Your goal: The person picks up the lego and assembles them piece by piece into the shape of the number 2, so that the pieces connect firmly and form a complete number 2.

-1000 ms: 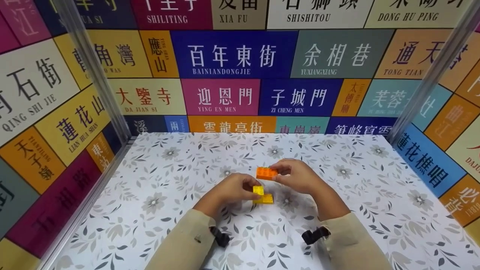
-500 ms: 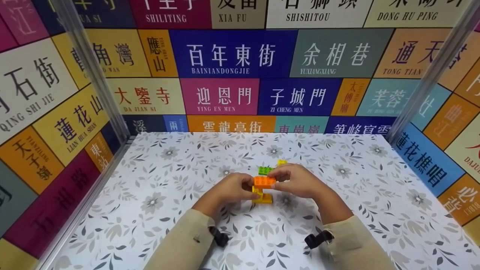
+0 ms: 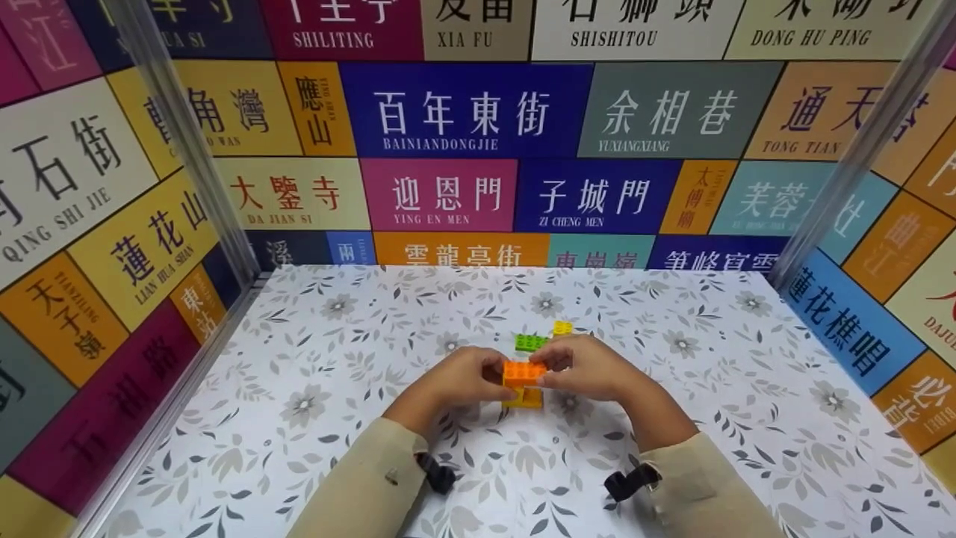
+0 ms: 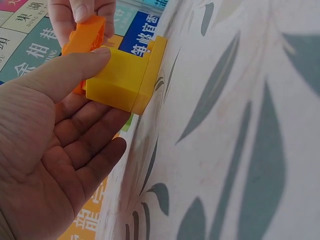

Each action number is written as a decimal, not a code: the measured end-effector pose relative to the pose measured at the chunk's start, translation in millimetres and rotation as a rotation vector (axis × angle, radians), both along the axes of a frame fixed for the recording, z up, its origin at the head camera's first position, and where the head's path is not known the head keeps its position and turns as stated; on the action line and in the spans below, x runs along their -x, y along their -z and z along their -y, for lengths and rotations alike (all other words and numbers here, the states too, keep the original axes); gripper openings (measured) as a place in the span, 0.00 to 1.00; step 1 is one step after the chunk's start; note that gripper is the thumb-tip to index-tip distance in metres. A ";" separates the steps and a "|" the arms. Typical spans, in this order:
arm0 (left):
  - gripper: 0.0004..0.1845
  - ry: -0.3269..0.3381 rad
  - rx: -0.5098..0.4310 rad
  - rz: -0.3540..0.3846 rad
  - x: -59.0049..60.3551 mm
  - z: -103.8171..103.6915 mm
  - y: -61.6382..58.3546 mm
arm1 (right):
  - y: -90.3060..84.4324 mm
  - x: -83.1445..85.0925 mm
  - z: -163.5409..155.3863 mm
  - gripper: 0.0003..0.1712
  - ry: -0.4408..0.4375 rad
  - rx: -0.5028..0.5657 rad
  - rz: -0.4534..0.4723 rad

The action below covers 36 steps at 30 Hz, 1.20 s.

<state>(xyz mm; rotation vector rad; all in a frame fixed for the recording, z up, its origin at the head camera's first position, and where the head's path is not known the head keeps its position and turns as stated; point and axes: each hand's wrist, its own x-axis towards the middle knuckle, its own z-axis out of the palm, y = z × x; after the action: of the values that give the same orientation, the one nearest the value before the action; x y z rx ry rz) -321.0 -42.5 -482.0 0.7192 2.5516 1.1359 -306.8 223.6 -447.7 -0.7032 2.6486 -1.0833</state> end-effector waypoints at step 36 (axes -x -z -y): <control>0.14 -0.035 -0.093 -0.012 -4.2 2.0 -14.8 | -0.2 -2.5 0.8 0.20 -0.015 -0.001 -0.006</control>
<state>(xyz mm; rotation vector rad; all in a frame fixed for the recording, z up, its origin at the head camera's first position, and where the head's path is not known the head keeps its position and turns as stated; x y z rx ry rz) -316.7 -44.6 -467.2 0.7071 2.5449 1.2720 -304.3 222.8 -447.6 -0.7265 2.6445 -1.0773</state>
